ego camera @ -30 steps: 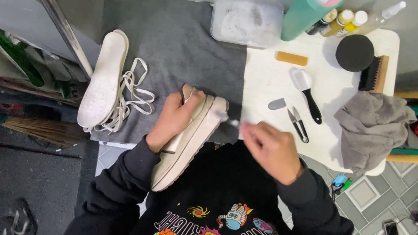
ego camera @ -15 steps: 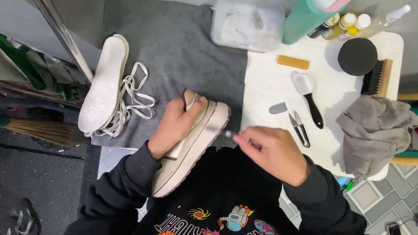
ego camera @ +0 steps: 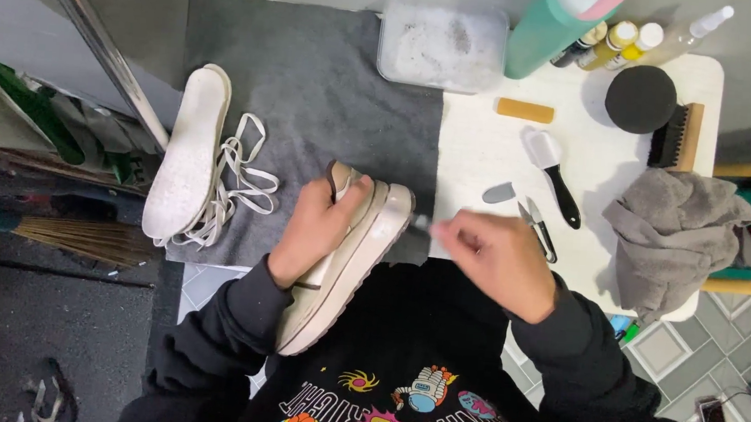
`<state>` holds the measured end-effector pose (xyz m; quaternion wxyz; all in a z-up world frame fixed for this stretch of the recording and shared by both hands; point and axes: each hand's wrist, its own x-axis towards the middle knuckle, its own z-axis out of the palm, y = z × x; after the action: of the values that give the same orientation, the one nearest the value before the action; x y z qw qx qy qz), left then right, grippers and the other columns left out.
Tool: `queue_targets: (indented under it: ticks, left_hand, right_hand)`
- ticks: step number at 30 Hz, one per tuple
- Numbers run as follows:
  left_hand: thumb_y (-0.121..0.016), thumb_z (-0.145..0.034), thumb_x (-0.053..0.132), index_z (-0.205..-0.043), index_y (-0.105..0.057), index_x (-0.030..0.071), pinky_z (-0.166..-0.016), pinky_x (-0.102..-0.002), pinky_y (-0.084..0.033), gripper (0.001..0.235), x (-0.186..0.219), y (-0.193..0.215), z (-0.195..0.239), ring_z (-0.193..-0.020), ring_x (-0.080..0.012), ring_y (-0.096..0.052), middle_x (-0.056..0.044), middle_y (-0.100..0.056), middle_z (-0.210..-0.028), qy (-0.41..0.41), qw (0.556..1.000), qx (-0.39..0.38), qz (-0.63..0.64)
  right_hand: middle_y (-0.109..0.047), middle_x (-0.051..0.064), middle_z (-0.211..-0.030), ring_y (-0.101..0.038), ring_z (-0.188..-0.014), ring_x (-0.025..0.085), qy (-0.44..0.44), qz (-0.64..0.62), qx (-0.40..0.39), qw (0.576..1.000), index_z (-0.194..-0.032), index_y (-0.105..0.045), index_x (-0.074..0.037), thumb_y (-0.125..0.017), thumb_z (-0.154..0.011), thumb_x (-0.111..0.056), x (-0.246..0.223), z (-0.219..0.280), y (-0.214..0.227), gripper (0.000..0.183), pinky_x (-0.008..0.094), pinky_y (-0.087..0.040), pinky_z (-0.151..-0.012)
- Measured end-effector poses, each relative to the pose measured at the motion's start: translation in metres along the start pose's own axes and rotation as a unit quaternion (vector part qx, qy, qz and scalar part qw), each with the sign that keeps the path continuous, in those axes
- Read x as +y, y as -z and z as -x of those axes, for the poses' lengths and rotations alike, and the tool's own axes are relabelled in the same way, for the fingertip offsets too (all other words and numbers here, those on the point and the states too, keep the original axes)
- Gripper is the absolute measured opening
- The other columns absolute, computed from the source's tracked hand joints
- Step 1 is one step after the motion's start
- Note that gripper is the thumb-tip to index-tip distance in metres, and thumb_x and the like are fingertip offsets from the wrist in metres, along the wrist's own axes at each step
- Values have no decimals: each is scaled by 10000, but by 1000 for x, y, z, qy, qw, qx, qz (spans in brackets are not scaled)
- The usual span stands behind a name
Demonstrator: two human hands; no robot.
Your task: The person holds a white sneaker and uses a small metal tool to scrape and clean the rubber sole and sidewall. The person repeatedly dips the tool into a container of white paste and continues scraping the shoe's surface.
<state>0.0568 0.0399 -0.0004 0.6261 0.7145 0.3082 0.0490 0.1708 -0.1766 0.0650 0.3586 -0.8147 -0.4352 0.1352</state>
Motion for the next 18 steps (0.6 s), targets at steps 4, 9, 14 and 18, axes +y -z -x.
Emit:
queue_targets:
  ticks: [4,9,14,18]
  left_hand:
    - [-615,-991,332,-547,-493,135,-483,-275,-331,501,3,1,1,-474,-112,-363,11,-384,-444,1,1000,10,-12]
    - [-606,-1001,321,-556,-514,139,-477,-269,-336,489,3,-1,0,-473,-98,-369,15,-413,-442,1,1000,12,0]
    - [-616,-990,332,-567,-509,134,-484,-283,-341,479,1,-3,1,-489,-114,-375,10,-411,-459,-2,1000,15,-6]
    - [-607,-993,327,-562,-502,138,-477,-285,-344,483,3,-1,2,-483,-115,-372,5,-403,-452,-10,1000,15,-8]
  right_hand:
    - [-442,34,-420,-467,-405,200,6,-24,-13,1000,-676,-587,-120,-693,-943,-104,7,-3,1,287,294,-457,-485]
    - [-501,15,-399,-456,-399,160,-22,-58,-39,997,-672,-638,-124,-700,-930,-130,2,-1,4,265,295,-447,-481]
    - [-461,28,-411,-410,-382,143,-37,-65,-20,997,-711,-645,-109,-714,-924,-108,3,4,1,223,264,-412,-451]
    - [-501,22,-413,-402,-363,137,-62,-40,17,997,-724,-660,-100,-694,-965,-106,15,3,-2,243,252,-398,-438]
